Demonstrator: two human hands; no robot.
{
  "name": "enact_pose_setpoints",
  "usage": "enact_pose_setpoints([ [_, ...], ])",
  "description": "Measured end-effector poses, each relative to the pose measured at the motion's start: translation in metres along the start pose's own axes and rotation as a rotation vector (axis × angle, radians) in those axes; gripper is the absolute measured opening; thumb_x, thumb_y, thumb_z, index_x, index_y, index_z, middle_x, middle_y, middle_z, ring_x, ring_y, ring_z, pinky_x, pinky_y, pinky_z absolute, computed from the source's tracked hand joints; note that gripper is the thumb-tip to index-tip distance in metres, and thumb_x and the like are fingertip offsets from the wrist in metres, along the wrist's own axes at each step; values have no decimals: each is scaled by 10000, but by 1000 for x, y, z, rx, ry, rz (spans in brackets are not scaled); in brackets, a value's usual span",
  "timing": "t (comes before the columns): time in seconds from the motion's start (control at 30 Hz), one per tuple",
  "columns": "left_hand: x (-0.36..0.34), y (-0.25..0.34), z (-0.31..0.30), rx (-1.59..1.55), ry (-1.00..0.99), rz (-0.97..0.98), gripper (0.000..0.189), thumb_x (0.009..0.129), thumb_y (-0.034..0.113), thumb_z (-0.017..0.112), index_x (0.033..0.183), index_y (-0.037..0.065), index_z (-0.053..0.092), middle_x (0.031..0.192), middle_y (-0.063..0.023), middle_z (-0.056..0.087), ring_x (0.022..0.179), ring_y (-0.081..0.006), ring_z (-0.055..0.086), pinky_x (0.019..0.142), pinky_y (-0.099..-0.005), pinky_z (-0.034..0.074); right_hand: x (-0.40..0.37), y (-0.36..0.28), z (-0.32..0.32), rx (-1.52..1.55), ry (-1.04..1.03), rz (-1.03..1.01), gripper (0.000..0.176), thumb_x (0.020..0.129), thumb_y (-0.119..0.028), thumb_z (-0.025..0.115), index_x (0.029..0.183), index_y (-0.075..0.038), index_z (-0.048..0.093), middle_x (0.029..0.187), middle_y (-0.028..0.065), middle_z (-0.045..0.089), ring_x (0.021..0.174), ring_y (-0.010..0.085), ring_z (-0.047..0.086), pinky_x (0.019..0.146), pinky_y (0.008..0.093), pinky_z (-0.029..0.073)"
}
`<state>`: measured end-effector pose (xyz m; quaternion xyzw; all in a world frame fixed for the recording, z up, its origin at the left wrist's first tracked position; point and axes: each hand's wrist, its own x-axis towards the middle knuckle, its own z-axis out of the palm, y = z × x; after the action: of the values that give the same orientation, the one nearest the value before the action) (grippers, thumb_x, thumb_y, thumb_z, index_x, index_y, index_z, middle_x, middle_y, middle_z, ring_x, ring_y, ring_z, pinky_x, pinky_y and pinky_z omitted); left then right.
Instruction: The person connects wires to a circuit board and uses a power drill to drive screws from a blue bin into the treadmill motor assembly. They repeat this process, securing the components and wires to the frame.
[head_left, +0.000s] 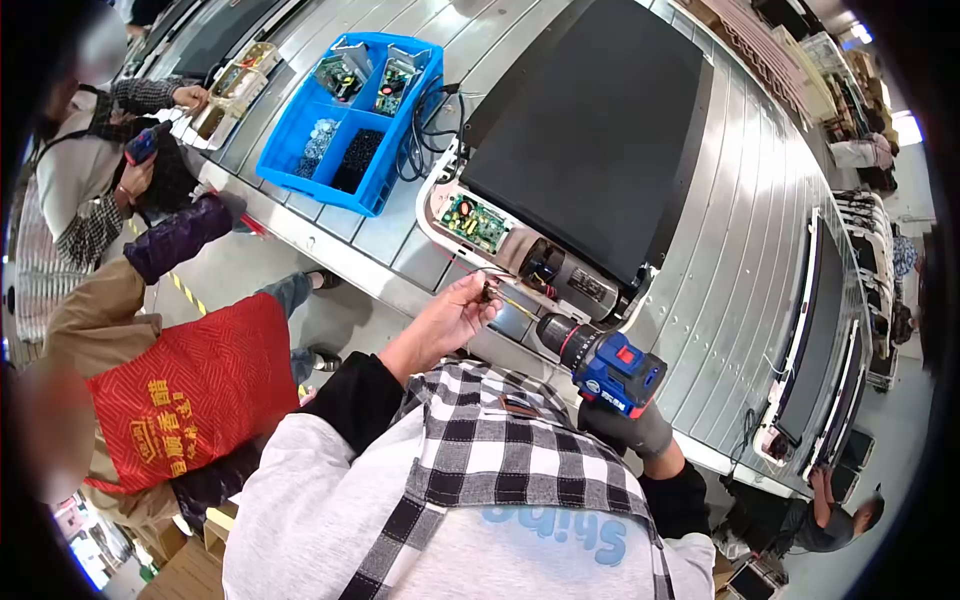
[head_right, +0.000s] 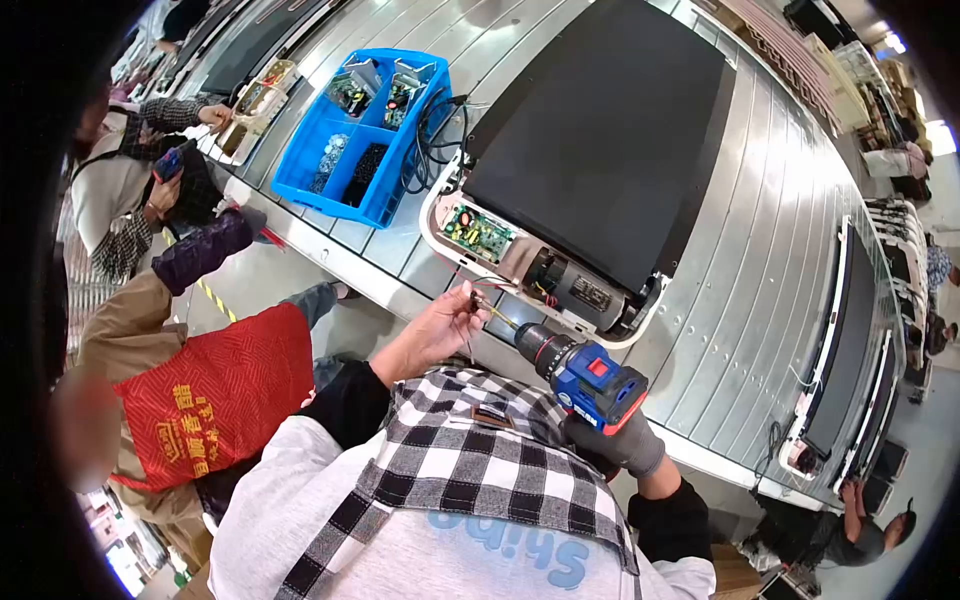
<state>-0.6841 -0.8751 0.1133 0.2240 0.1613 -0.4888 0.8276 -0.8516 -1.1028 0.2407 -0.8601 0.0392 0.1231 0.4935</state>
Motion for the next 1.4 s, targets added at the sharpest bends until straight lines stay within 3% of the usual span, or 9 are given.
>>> enact_pose_setpoints([
  [0.17, -14, -9, 14, 0, 85, 63, 215, 941, 259, 486, 886, 55, 527, 799, -55, 600, 721, -149, 591, 670, -243, 513, 17, -22, -11, -483, -27, -507, 354, 608, -101, 674, 957, -96, 616, 902, 83, 597, 802, 289, 586, 660, 373, 465],
  [0.53, -9, 50, -23, 64, 31, -32, 334, 952, 348, 440, 934, 30, 541, 840, -74, 591, 730, -163, 555, 644, -268, 461, 77, -46, 10, -615, -186, -521, 384, 793, -177, 572, 1172, -120, 562, 1108, 112, 579, 1021, 298, 569, 888, 390, 468],
  [0.67, -3, 85, -56, 179, 321, 75, 379, 974, 334, 378, 996, -10, 538, 845, -78, 561, 777, -188, 572, 729, -298, 485, 141, -47, 29, -397, -97, -386, 489, 654, -150, 652, 1126, -59, 563, 1118, 150, 557, 1015, 310, 552, 881, 373, 453],
  [0.7, -5, 100, -59, 236, 378, 182, 242, 964, 186, 404, 1005, -10, 541, 870, -77, 568, 784, -187, 586, 726, -304, 494, 142, -33, 41, 47, -19, -23, 365, 682, -146, 649, 1032, -55, 596, 970, 135, 606, 885, 234, 598, 785, 342, 481],
  [0.77, -2, 136, -59, 478, 394, 444, 175, 916, 39, 410, 1010, -5, 551, 888, -74, 579, 772, -174, 592, 699, -296, 503, 169, -36, 40, 229, -116, 382, 269, 697, -160, 646, 934, -41, 603, 789, 106, 622, 737, 179, 606, 678, 327, 485],
  [0.97, 33, 238, -67, 1095, 478, 779, 199, 853, -72, 416, 965, -4, 566, 796, -70, 583, 647, -144, 570, 580, -267, 477, 235, -54, 52, -161, -279, 505, 267, 710, -250, 618, 823, -8, 618, 689, 162, 617, 646, 268, 605, 648, 362, 475],
  [1.13, 51, 252, -104, 1931, 398, 970, 226, 718, -55, 501, 918, 22, 572, 821, -136, 594, 698, -308, 597, 602, -378, 490, 235, -36, 58, -106, -349, 703, 312, 702, -302, 607, 826, -16, 624, 704, 191, 611, 666, 317, 605, 654, 379, 470],
  [1.3, 46, 252, -85, 2006, 433, 903, 334, 739, 15, 550, 1067, 71, 581, 1201, -146, 503, 1138, -339, 458, 911, -425, 389, 260, -68, 45, -150, -445, 658, 305, 691, -302, 610, 830, -31, 618, 724, 169, 621, 706, 304, 614, 671, 368, 470],
  [1.4, 23, 264, -63, 1938, 670, 1198, 434, 740, 42, 602, 1170, 58, 541, 1287, -172, 430, 1193, -379, 383, 990, -476, 275, 272, -72, 45, -269, -510, 667, 287, 691, -291, 603, 837, -44, 615, 746, 164, 628, 725, 305, 616, 683, 364, 475],
])
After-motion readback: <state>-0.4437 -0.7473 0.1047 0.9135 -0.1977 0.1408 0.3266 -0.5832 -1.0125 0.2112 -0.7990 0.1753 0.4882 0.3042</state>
